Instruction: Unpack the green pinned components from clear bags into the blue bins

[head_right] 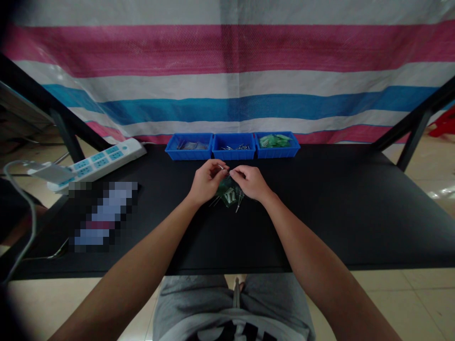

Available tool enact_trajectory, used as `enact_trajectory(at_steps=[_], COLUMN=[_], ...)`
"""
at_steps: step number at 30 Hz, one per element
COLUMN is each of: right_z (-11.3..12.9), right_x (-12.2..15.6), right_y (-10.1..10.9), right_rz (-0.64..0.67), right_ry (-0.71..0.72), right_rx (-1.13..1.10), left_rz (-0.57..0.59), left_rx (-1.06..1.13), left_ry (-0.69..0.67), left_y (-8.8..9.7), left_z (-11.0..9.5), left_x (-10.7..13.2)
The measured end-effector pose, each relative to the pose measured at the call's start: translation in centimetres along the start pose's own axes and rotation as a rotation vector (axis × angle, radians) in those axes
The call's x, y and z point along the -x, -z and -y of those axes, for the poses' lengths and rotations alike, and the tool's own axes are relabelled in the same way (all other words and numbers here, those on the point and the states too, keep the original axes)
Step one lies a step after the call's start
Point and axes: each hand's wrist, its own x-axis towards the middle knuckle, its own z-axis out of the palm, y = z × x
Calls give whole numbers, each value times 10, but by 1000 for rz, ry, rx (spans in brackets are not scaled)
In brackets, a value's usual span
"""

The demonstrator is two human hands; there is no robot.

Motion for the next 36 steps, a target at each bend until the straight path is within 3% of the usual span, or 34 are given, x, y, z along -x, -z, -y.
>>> enact_trajectory(at_steps=[5,9,16,25,36], right_z=[0,2,0,-2,4], right_x=[0,0,-2,-2,-3], right_y=[0,2,3,3,4], right_rz=[11,28,-77,-122,-100], right_ry=[-22,-24,-28,-27,-58], right_rx=[-11,-33,-141,-218,-94], left_rz=[-10,4,3,27,24], left_rx=[118,93,117,-168,-137], left_ry=[55,53,39,29,-45], left_y=[0,1,1,5,4], left_z=[-1,-2,0,0,2], left_x=[0,0,0,-1,0])
